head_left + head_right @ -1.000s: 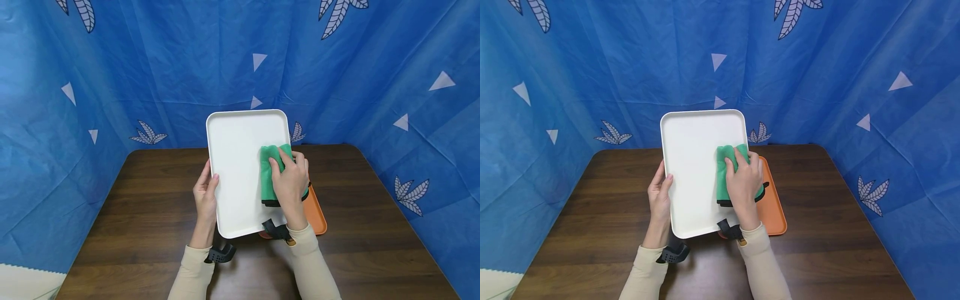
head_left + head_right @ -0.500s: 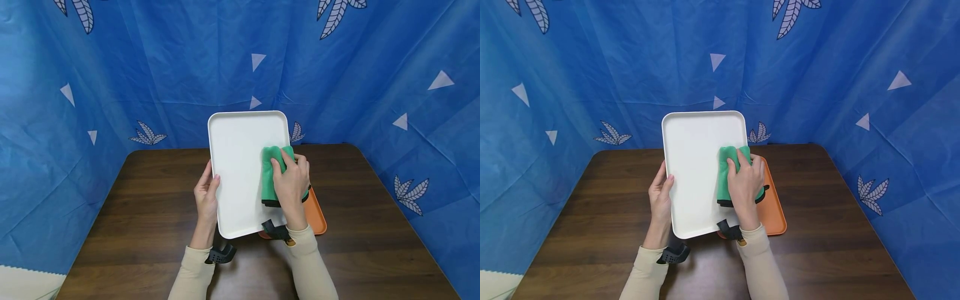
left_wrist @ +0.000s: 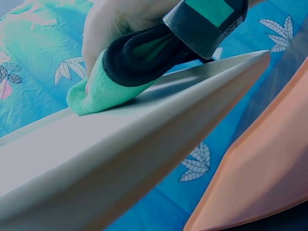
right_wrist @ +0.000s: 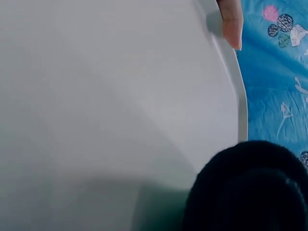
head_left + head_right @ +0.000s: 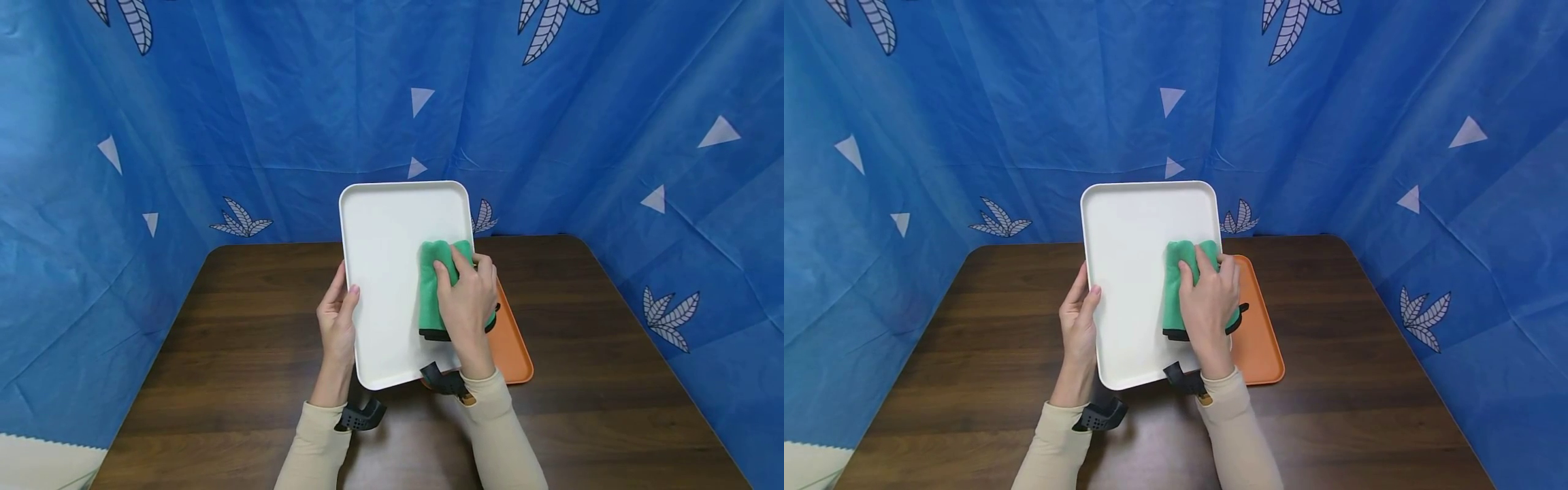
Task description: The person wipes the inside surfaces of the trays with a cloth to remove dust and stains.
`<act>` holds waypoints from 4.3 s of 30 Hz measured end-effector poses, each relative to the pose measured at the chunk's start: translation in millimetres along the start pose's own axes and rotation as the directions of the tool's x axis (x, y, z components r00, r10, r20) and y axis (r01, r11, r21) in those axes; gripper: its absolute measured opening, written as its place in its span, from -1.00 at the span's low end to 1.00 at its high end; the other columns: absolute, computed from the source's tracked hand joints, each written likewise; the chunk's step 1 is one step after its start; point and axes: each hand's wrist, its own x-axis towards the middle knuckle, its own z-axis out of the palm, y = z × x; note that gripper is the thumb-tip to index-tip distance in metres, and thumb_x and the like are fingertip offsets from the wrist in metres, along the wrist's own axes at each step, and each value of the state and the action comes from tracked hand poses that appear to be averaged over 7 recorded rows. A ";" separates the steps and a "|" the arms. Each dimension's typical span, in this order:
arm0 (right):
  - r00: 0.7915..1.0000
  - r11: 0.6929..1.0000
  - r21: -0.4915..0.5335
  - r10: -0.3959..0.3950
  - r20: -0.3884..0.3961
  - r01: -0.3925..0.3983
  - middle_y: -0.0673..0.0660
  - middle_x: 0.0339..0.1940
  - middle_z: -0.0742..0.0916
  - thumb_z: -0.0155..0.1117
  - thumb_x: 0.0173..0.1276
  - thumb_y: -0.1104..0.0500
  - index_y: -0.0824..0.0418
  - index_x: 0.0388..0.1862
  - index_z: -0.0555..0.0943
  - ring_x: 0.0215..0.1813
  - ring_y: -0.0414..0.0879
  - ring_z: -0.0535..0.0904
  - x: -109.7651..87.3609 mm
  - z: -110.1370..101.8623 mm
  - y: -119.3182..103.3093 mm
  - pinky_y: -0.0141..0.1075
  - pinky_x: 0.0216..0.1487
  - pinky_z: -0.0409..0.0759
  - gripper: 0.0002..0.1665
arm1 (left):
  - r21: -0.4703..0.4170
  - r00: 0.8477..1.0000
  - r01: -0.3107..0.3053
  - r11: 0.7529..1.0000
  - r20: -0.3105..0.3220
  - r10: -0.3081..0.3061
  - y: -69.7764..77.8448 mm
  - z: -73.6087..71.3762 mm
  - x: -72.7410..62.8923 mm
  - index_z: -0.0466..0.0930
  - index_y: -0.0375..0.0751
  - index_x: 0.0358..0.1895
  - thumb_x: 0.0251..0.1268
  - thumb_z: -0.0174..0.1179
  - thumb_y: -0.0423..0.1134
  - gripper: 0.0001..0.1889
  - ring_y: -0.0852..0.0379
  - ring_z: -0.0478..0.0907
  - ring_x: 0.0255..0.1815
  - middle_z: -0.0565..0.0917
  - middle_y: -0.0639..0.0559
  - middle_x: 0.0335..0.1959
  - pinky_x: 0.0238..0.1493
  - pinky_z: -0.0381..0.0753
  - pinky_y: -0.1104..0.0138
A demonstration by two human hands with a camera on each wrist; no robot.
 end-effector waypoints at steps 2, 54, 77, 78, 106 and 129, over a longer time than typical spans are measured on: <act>1.000 1.000 -0.001 -0.021 -0.005 0.021 0.37 -0.07 0.61 0.38 0.30 0.02 0.19 0.10 0.69 -0.03 0.21 0.50 -1.2 1.5 -2.6 0.01 -0.18 0.51 -0.56 | 0.003 1.000 0.005 1.000 -0.001 -0.005 0.1 0.0 0.2 0.28 -0.31 0.43 0.42 0.03 -0.46 -0.48 0.24 0.66 0.04 0.65 0.13 0.15 -0.05 0.68 0.38; 0.911 0.912 0.002 -0.411 0.017 0.411 0.25 -0.08 0.68 0.48 0.19 0.06 0.13 0.00 0.74 -0.22 0.09 0.54 -27.7 21.8 -59.2 -0.17 -0.39 0.50 -0.61 | 0.043 0.998 0.064 0.997 -0.013 -0.063 -0.9 2.8 -1.1 0.28 -0.26 0.44 0.46 0.03 -0.38 -0.49 0.23 0.63 0.11 0.62 0.13 0.20 0.03 0.65 0.40; 0.955 0.955 0.015 -0.297 -0.004 0.297 0.29 -0.10 0.68 0.49 0.18 0.08 0.19 0.01 0.74 -0.15 0.17 0.55 -18.7 8.6 -26.5 -0.05 -0.26 0.55 -0.59 | 0.015 0.998 0.049 0.999 -0.031 -0.049 0.3 3.8 -0.6 0.29 -0.32 0.42 0.42 0.04 -0.45 -0.48 0.21 0.65 0.05 0.64 0.10 0.17 -0.02 0.67 0.37; 0.958 0.958 0.014 -0.287 -0.006 0.287 0.29 -0.10 0.68 0.49 0.18 0.08 0.19 0.01 0.73 -0.15 0.18 0.55 -18.0 8.0 -24.5 -0.05 -0.26 0.55 -0.59 | 0.015 0.999 0.047 0.999 -0.029 -0.046 0.1 3.3 -0.4 0.29 -0.32 0.42 0.42 0.03 -0.45 -0.48 0.21 0.65 0.06 0.64 0.10 0.17 -0.02 0.67 0.37; 1.000 0.999 -0.025 -0.029 0.005 0.029 0.38 -0.06 0.63 0.38 0.30 0.04 0.21 0.11 0.68 -0.07 0.23 0.49 -3.7 -6.8 14.1 0.01 -0.20 0.50 -0.56 | -0.027 1.000 0.011 1.000 -0.022 -0.011 2.9 2.2 1.0 0.33 -0.30 0.41 0.41 0.04 -0.47 -0.50 0.22 0.68 -0.01 0.68 0.10 0.11 -0.08 0.69 0.37; 0.991 0.990 -0.015 -0.137 -0.005 0.137 0.36 -0.13 0.63 0.42 0.26 0.06 0.24 0.02 0.72 -0.11 0.20 0.52 -15.2 5.8 -11.7 -0.01 -0.26 0.52 -0.60 | -0.007 1.000 0.017 1.000 -0.026 -0.017 3.1 1.2 1.1 0.33 -0.28 0.41 0.42 0.04 -0.45 -0.50 0.22 0.66 0.04 0.66 0.11 0.15 -0.03 0.68 0.37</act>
